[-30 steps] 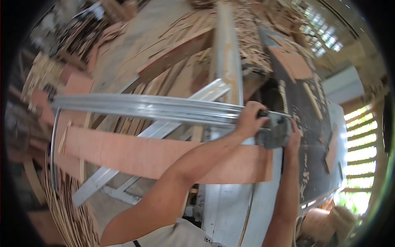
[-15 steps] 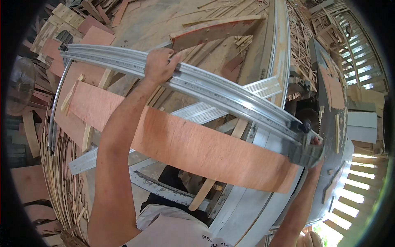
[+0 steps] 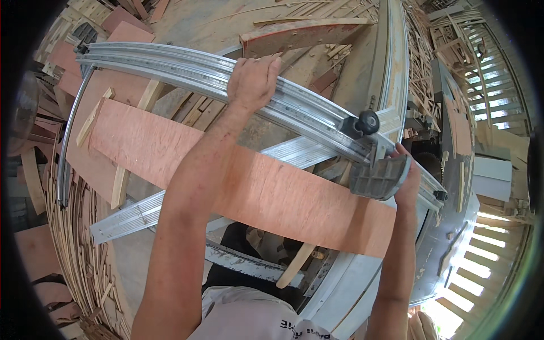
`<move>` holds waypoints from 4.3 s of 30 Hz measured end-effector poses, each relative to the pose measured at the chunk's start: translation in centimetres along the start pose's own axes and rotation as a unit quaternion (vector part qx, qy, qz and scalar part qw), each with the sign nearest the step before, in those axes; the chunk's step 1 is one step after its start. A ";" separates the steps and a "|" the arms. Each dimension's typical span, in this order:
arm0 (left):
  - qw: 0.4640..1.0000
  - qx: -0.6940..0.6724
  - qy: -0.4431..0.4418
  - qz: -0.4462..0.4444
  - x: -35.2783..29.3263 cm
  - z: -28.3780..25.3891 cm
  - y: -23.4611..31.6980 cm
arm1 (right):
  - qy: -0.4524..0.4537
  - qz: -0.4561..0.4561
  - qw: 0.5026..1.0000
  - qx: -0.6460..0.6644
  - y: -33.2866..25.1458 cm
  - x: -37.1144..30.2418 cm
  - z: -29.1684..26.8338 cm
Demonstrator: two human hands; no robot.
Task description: The person cuts a wooden plank on a table saw and then assembles a wooden chair frame. They use a hammer to secure thin wooden strips onto the frame and fit the cut plank into the structure. Another person assists by holding the frame during the final assembly steps.
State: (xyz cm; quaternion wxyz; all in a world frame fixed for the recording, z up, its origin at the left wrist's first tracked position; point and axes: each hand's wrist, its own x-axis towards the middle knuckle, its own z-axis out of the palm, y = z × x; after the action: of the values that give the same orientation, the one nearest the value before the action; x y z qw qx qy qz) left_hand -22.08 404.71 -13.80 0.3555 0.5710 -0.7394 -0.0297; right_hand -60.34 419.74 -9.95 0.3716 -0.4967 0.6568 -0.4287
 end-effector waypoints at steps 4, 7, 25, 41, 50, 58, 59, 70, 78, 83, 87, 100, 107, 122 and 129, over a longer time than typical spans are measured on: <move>0.999 -0.032 0.021 0.008 -0.2 0.0 -0.1 | -0.026 -0.037 0.998 -0.047 -0.9 0.6 4.1; 0.999 -0.040 0.002 0.001 -0.5 0.4 -1.2 | -0.038 -0.031 0.999 -0.012 -1.1 1.3 6.9; 0.987 -0.139 0.044 0.065 -1.7 -2.8 -11.6 | -0.147 -0.280 0.944 -0.089 -5.0 5.5 21.8; 0.963 -0.264 0.048 -0.033 -2.5 -1.0 -13.9 | -0.144 -0.283 0.934 -0.164 -5.5 5.9 22.7; 0.973 -0.227 0.026 -0.013 -2.6 -1.4 -13.8 | -0.180 -0.232 0.950 -0.106 -5.6 5.7 22.0; 0.946 -0.318 0.021 0.060 -1.8 -0.4 -13.2 | -0.190 -0.203 0.954 -0.113 -5.7 5.8 21.3; 0.944 -0.325 0.009 0.051 -2.0 -1.0 -13.7 | -0.191 -0.199 0.952 -0.132 -6.2 5.7 21.3; 0.960 -0.261 -0.076 0.065 -1.6 -2.8 -10.3 | -0.200 -0.164 0.964 -0.057 -5.0 5.2 20.4; 0.965 -0.242 -0.055 0.087 -1.9 -3.9 -9.9 | -0.208 -0.166 0.963 -0.041 -5.3 5.3 20.5; 0.961 -0.257 -0.065 0.076 -1.2 -1.5 -10.5 | -0.176 -0.155 0.970 -0.071 -4.9 5.2 19.8; 0.969 -0.235 -0.068 0.028 -1.7 -3.0 -10.0 | -0.191 -0.139 0.968 -0.078 -6.0 5.0 20.1; 0.964 -0.250 -0.054 0.072 -1.3 -2.3 -9.7 | -0.206 -0.127 0.970 -0.021 -5.2 5.2 19.9; 0.958 -0.276 -0.081 -0.001 -1.7 -2.7 -10.1 | -0.209 -0.106 0.972 -0.006 -5.4 5.3 20.1; 0.896 -0.414 0.128 -0.098 -1.6 -1.1 -3.6 | -0.178 -0.126 0.974 -0.063 -5.2 4.9 20.1; 0.944 -0.297 0.103 -0.101 -0.9 -4.6 0.6 | -0.204 -0.146 0.968 -0.009 -5.6 4.6 21.3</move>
State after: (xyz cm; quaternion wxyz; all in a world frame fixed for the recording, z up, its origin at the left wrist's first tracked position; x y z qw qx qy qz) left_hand -19.91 407.33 -10.57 0.5786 0.5113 -0.5943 -0.2247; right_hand -40.07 410.32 -12.61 0.4271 -0.6674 0.4913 -0.3616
